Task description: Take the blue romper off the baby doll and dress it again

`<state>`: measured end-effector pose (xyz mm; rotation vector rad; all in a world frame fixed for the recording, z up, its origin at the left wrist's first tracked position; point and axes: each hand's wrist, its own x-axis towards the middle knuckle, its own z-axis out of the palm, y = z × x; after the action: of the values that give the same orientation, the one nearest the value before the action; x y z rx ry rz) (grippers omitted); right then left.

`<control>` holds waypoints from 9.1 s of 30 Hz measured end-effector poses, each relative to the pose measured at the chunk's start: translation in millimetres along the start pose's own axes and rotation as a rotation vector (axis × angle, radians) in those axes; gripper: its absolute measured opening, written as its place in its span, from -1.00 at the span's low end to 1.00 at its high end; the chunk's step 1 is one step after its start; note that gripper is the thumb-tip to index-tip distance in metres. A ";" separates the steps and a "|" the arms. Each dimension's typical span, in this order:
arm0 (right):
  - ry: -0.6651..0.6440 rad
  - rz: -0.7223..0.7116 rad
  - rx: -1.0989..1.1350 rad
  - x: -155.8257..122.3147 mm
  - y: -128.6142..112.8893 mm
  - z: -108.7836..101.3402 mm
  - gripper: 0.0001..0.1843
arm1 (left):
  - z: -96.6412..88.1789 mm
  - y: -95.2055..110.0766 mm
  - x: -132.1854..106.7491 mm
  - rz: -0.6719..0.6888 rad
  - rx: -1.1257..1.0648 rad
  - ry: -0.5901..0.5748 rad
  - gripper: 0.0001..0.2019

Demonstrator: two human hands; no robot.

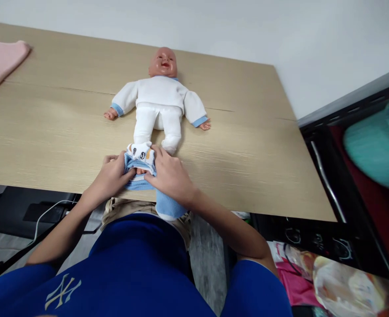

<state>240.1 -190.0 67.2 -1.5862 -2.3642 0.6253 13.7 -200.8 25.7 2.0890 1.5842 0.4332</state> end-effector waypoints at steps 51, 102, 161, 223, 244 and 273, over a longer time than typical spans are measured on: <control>-0.090 -0.154 0.989 31.8 123.2 -16.5 -0.30 | -86.9 36.1 147.3 0.577 -0.226 -0.275 -0.58; -0.428 -0.277 1.166 12.2 148.1 -19.0 -0.27 | -35.0 25.9 166.9 0.523 -0.674 -0.889 -0.41; 0.505 0.317 0.911 -40.4 76.5 64.2 -0.51 | -19.8 42.4 136.8 0.454 -0.097 -0.468 -0.27; 0.406 0.090 1.006 96.3 129.2 13.2 -0.40 | -4.3 -56.2 149.2 0.211 -0.493 0.337 -0.62; 0.640 -0.185 0.744 99.6 143.9 -9.7 -0.56 | -21.4 -56.3 173.7 0.265 -0.770 0.230 -0.42; 0.466 0.027 1.069 118.5 172.9 -6.7 -0.42 | -19.7 -71.2 217.2 0.114 -1.102 0.047 -0.38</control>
<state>338.9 -23.4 -13.1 -1.0721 -1.2664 1.1093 6.7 26.5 -4.8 1.2878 0.8722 1.0912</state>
